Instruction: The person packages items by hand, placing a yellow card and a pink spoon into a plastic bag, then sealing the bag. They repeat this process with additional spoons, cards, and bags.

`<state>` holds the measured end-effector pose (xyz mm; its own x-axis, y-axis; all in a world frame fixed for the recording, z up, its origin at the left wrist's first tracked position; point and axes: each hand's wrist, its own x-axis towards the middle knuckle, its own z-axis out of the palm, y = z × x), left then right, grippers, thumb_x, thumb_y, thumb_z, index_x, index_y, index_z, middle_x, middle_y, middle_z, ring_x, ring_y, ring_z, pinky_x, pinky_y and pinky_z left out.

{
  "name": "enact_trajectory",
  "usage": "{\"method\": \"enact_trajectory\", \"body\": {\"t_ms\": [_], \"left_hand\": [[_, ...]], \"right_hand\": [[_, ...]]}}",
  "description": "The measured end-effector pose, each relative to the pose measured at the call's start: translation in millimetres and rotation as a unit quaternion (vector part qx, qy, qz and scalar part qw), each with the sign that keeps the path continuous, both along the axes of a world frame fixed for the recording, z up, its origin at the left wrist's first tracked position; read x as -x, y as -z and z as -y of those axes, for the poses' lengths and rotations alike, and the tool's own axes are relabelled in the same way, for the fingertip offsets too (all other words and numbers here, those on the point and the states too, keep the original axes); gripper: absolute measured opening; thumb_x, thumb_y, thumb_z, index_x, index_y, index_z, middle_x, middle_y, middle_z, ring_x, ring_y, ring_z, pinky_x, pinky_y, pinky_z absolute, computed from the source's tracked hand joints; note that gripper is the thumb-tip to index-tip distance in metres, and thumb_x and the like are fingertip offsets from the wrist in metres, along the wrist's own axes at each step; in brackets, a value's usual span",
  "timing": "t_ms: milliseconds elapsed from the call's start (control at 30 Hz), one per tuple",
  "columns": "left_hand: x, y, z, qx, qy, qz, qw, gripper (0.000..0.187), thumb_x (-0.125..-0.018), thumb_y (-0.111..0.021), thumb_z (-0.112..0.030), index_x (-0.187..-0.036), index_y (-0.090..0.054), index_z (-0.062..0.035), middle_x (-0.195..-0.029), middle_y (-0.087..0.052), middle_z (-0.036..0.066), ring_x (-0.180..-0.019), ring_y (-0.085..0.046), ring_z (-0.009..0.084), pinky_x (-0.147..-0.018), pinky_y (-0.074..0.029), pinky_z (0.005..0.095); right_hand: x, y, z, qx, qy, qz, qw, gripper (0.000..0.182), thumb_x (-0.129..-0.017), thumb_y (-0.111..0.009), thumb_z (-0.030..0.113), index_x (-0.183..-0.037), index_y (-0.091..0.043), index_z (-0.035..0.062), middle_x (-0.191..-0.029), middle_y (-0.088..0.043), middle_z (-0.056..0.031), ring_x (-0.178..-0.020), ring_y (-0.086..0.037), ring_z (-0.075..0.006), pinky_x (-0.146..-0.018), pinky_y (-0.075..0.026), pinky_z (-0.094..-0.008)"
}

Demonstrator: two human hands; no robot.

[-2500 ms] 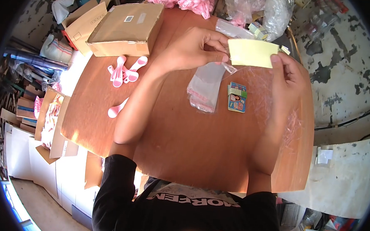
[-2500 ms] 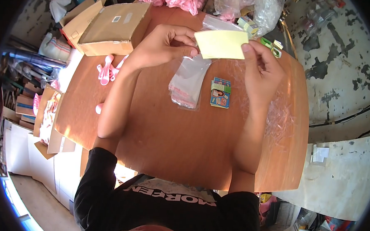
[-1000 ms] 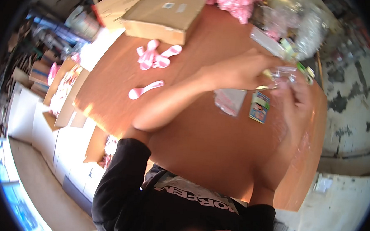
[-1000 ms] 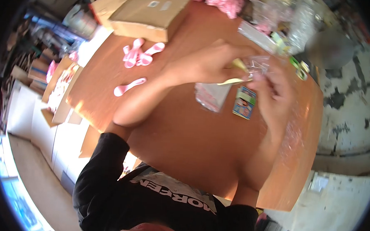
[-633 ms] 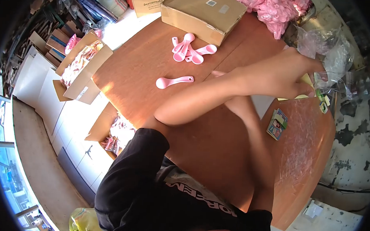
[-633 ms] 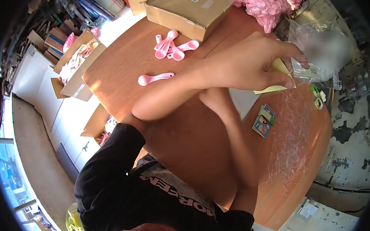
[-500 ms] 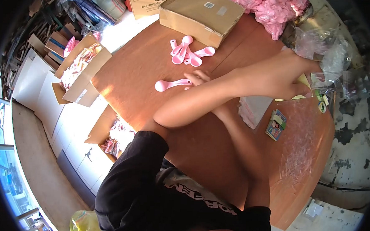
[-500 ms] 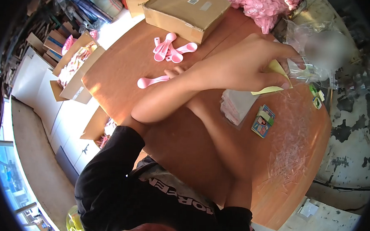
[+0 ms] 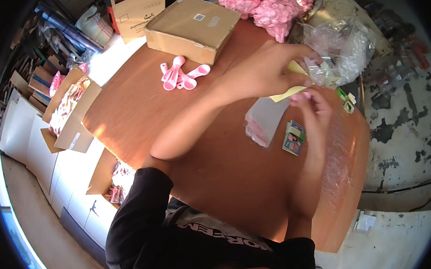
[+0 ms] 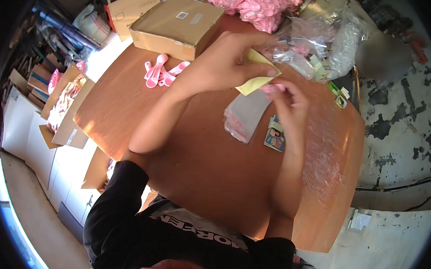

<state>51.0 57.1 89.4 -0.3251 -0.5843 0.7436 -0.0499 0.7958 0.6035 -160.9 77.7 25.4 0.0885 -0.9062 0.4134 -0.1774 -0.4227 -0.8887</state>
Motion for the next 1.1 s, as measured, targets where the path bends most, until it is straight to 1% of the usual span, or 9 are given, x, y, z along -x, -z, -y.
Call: {"method": "enact_trajectory", "body": {"t_ms": [67, 133, 233, 433, 600, 833, 933, 1033, 1100], "left_hand": [[5.9, 5.8, 5.6, -0.018, 0.011, 0.019, 1.0, 0.043, -0.079, -0.076, -0.013, -0.117, -0.062, 0.0018, -0.085, -0.07, 0.016, -0.074, -0.067, 0.0187, -0.067, -0.051, 0.0323], [9.4, 3.7, 2.8, -0.035, -0.01, 0.067, 0.997, 0.039, -0.081, -0.075, -0.011, -0.116, -0.062, 0.0019, -0.086, -0.07, 0.016, -0.071, -0.065, 0.0202, -0.064, -0.049, 0.0331], [18.6, 11.8, 8.0, -0.029, 0.004, 0.094, 0.995, 0.034, -0.081, -0.074, -0.011, -0.111, -0.063, 0.0016, -0.085, -0.069, 0.017, -0.068, -0.064, 0.0227, -0.062, -0.048, 0.0343], [37.4, 18.2, 1.0, -0.032, 0.08, 0.168, 0.982, 0.03, -0.08, -0.074, -0.007, -0.106, -0.064, 0.0018, -0.085, -0.07, 0.015, -0.07, -0.065, 0.0265, -0.067, -0.048, 0.0344], [46.5, 18.2, -6.6, -0.033, 0.102, 0.187, 0.977, 0.04, -0.077, -0.078, -0.012, -0.112, -0.063, -0.0004, -0.089, -0.071, 0.012, -0.074, -0.067, 0.0226, -0.07, -0.051, 0.0328], [52.4, 24.5, -7.0, -0.073, 0.099, 0.193, 0.974, 0.047, -0.077, -0.081, -0.018, -0.117, -0.062, -0.0017, -0.09, -0.071, 0.01, -0.08, -0.068, 0.0176, -0.069, -0.05, 0.0323], [55.4, 26.6, -8.5, -0.081, 0.143, 0.169, 0.972, 0.052, -0.077, -0.081, -0.018, -0.122, -0.06, -0.0023, -0.097, -0.07, 0.01, -0.088, -0.067, 0.018, -0.074, -0.051, 0.0317], [56.1, 24.7, -12.2, -0.061, 0.131, 0.121, 0.982, 0.057, -0.079, -0.08, -0.018, -0.127, -0.056, -0.0019, -0.107, -0.068, 0.011, -0.097, -0.066, 0.0183, -0.083, -0.052, 0.0313], [57.3, 26.9, -8.4, -0.044, 0.101, 0.075, 0.991, 0.058, -0.081, -0.078, -0.017, -0.131, -0.053, -0.0008, -0.112, -0.066, 0.011, -0.103, -0.065, 0.0196, -0.09, -0.051, 0.0326]], "right_hand": [[33.4, -30.0, -13.2, 0.09, 0.15, 0.063, 0.983, 0.025, -0.09, -0.068, 0.009, -0.11, -0.061, -0.0033, -0.096, -0.069, -0.0108, -0.079, -0.066, -0.0136, -0.072, -0.054, -0.0244], [55.9, -50.3, -23.5, 0.247, 0.187, 0.168, 0.936, 0.028, -0.088, -0.069, 0.004, -0.112, -0.057, -0.0045, -0.096, -0.069, -0.0159, -0.082, -0.068, -0.0174, -0.073, -0.057, -0.0272], [67.2, -66.5, -48.4, 0.339, 0.2, 0.199, 0.897, 0.029, -0.086, -0.068, -0.001, -0.111, -0.055, -0.0045, -0.096, -0.068, -0.0198, -0.086, -0.069, -0.0211, -0.073, -0.059, -0.0303], [59.1, -69.8, -57.2, 0.314, 0.252, 0.133, 0.906, 0.028, -0.084, -0.07, -0.003, -0.108, -0.056, -0.0045, -0.096, -0.069, -0.0175, -0.085, -0.069, -0.0185, -0.073, -0.058, -0.0276], [46.2, -60.6, -49.0, 0.195, 0.144, 0.071, 0.968, 0.027, -0.083, -0.071, -0.005, -0.107, -0.059, -0.0047, -0.094, -0.069, -0.013, -0.083, -0.068, -0.0162, -0.072, -0.056, -0.0244], [32.4, -49.2, -35.2, 0.285, 0.205, -0.125, 0.928, 0.011, -0.083, -0.072, 0.002, -0.093, -0.068, -0.0024, -0.092, -0.07, -0.0078, -0.085, -0.066, -0.0119, -0.077, -0.053, -0.0241], [27.6, -48.6, -45.9, 0.143, 0.102, 0.022, 0.984, 0.013, -0.083, -0.072, 0.003, -0.095, -0.068, -0.0019, -0.091, -0.071, -0.0094, -0.084, -0.067, -0.0125, -0.075, -0.053, -0.024], [27.6, -53.2, -50.8, 0.211, 0.149, -0.038, 0.965, 0.012, -0.084, -0.071, 0.003, -0.095, -0.07, -0.0021, -0.091, -0.071, -0.01, -0.083, -0.067, -0.0128, -0.073, -0.054, -0.0244], [32.9, -53.1, -48.3, 0.149, 0.122, -0.072, 0.978, 0.013, -0.084, -0.07, 0.003, -0.096, -0.07, -0.0021, -0.09, -0.071, -0.0097, -0.082, -0.067, -0.0123, -0.072, -0.054, -0.0246]]}}
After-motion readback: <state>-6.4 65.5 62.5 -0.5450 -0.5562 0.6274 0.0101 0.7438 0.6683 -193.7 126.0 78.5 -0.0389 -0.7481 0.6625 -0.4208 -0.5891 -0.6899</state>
